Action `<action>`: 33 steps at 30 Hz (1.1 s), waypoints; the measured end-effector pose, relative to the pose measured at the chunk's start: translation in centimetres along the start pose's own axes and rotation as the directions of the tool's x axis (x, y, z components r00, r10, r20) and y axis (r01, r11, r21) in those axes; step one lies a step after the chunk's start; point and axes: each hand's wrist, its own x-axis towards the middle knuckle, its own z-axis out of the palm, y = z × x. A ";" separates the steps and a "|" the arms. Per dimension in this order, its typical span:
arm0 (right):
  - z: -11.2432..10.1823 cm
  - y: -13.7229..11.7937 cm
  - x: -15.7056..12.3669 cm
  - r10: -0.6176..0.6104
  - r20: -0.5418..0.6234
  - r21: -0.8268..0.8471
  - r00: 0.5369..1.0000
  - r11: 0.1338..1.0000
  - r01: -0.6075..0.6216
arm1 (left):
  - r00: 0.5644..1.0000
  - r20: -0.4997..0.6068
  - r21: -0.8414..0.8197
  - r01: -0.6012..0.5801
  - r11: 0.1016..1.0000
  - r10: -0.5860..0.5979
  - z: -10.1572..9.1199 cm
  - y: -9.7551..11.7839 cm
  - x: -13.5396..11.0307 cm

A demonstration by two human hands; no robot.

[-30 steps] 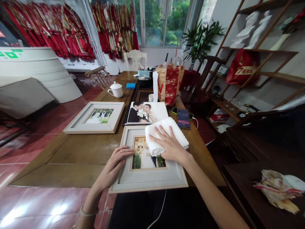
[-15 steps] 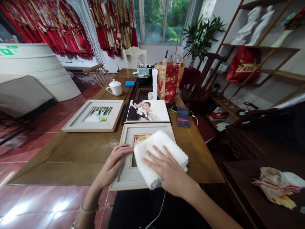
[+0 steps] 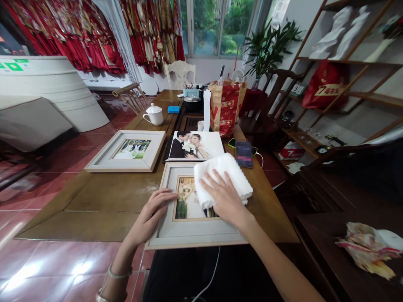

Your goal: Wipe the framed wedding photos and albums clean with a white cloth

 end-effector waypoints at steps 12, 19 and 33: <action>-3.2 -3.2 -7.0 -0.293 0.245 0.390 0.924 0.902 0.183 | 1.000 -0.023 0.036 0.009 0.999 -0.009 0.3 -0.6 0.0; -0.4 0.0 -5.8 0.071 -0.006 -0.015 0.997 0.997 -0.071 | 0.999 -0.033 0.032 -0.006 0.999 0.007 0.3 -0.7 -0.1; -3.3 -7.9 -5.5 -0.419 0.217 0.546 0.882 0.801 0.246 | 0.998 -0.050 0.030 0.031 0.999 -0.029 0.4 -0.1 -0.1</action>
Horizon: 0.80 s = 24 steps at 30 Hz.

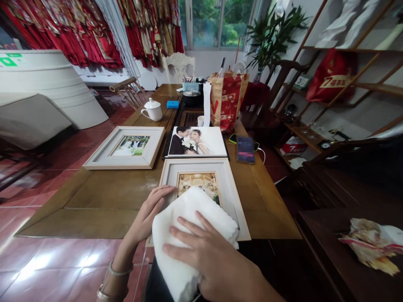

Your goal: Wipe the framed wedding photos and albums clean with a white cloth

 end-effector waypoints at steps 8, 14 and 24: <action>-1.4 3.4 -7.9 0.209 -0.110 -0.075 0.972 0.973 -0.218 | 1.000 0.010 0.007 -0.019 1.000 0.019 0.0 -0.3 0.0; -2.3 8.2 -6.8 0.276 -0.303 -0.230 0.912 0.908 -0.351 | 1.000 0.016 -0.005 -0.022 1.000 0.023 -0.1 -0.4 0.0; -3.7 9.1 1.8 0.297 -0.396 -0.380 0.869 0.809 -0.449 | 0.999 0.021 -0.001 -0.029 1.000 0.029 -0.1 -0.6 0.0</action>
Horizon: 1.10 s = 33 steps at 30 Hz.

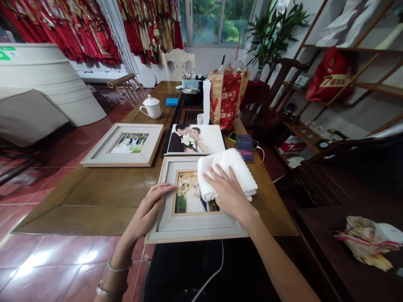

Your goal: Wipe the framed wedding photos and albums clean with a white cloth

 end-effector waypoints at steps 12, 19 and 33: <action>-2.8 1.2 -10.5 -0.187 0.225 0.439 0.956 0.896 0.072 | 1.000 -0.007 0.006 -0.007 1.000 0.007 0.1 -0.2 0.0; -1.7 4.3 -4.7 -0.104 0.111 0.328 0.988 0.943 0.062 | 1.000 -0.008 0.011 -0.014 1.000 0.015 0.1 -0.1 0.0; -1.1 0.1 -5.5 -0.199 0.139 0.264 0.970 0.952 0.158 | 1.000 -0.025 0.021 -0.006 1.000 0.007 0.2 -0.1 0.0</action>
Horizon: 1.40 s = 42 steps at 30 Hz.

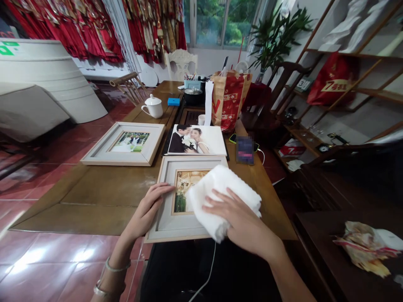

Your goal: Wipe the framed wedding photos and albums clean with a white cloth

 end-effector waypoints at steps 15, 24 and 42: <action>-1.7 4.1 2.5 0.162 -0.216 0.030 0.963 0.987 -0.159 | 0.998 0.029 0.027 -0.050 0.998 0.050 -0.1 0.0 0.0; 2.3 -2.0 5.6 0.054 -0.148 -0.171 0.988 0.982 -0.079 | 0.999 0.011 0.005 -0.036 0.999 0.036 0.0 0.1 0.1; -0.9 2.1 -1.0 0.050 -0.019 0.086 0.999 0.995 -0.048 | 0.999 0.023 0.017 -0.024 1.000 0.023 -0.1 0.1 0.1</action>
